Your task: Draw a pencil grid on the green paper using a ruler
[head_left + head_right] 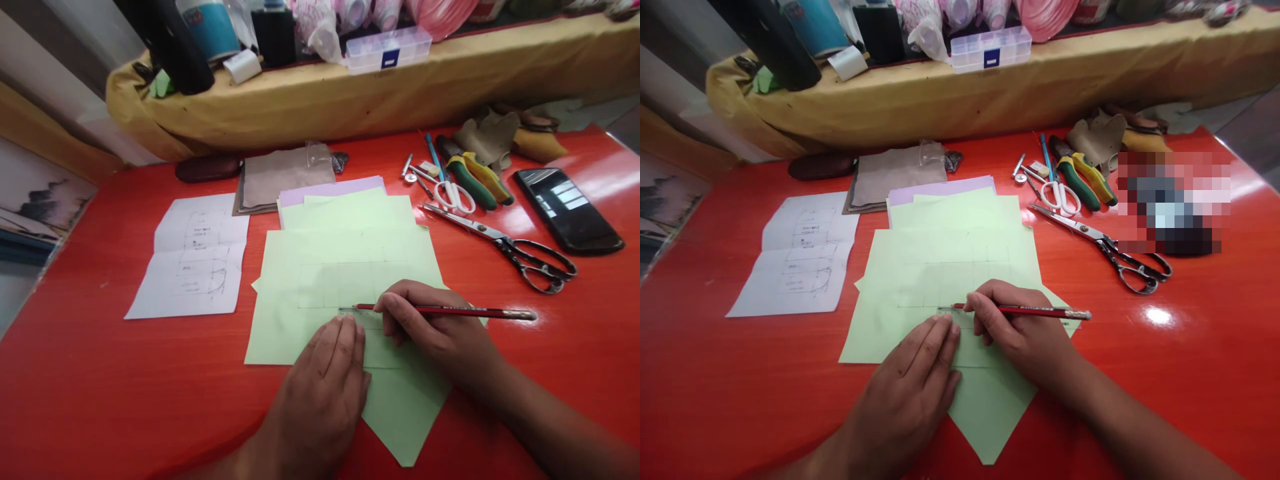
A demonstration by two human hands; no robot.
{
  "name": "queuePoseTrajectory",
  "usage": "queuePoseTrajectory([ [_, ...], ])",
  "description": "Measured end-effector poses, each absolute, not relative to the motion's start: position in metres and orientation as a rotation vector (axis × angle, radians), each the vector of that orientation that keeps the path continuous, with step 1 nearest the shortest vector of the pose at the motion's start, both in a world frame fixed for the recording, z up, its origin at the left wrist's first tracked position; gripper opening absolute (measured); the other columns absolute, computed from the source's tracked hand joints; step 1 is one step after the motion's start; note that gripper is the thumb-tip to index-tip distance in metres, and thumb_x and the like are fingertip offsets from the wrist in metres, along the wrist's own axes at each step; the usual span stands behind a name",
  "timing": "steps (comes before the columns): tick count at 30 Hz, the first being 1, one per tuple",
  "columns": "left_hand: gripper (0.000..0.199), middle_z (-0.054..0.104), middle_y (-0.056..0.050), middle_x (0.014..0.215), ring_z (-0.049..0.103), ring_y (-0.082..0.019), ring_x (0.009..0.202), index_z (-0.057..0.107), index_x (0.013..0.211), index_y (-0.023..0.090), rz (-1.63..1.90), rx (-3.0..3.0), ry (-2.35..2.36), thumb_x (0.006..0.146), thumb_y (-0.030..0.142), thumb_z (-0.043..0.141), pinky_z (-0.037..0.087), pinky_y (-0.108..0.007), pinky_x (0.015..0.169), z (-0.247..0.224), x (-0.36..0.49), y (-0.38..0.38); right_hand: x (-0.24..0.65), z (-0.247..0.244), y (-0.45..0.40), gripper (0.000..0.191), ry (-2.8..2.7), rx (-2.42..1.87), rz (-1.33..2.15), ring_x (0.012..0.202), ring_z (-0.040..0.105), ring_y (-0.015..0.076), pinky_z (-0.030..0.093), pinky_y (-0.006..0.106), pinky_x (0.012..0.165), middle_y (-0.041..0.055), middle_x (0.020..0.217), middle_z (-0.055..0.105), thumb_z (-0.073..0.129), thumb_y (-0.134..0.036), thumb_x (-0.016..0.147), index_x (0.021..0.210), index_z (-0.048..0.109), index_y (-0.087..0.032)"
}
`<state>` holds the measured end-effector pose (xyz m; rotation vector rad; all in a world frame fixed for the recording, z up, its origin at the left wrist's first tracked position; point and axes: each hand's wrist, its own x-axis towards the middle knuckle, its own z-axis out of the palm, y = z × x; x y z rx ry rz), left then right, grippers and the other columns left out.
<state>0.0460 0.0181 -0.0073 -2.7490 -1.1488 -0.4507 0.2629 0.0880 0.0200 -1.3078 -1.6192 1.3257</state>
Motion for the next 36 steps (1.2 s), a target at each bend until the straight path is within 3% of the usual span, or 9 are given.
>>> queuePoseTrajectory([
  [36, 0.041, 0.068, -0.025, 0.143, 0.067, -0.037, 0.133, 0.061, 0.141, -0.007, -0.437, -2.712, -1.126, 0.110, 0.020, 0.052, 0.056, -0.047, 0.112, -0.0049, 0.0486, 0.0190, 0.2638, 0.0215, 0.0879, 0.035, -1.679, -1.316, 1.264, 0.053, 0.063, 0.0092, 0.050, 0.021, 0.054, -0.0033, 0.064, 0.068, 0.055, -0.033, 0.109, 0.077, 0.066, -0.023],
])
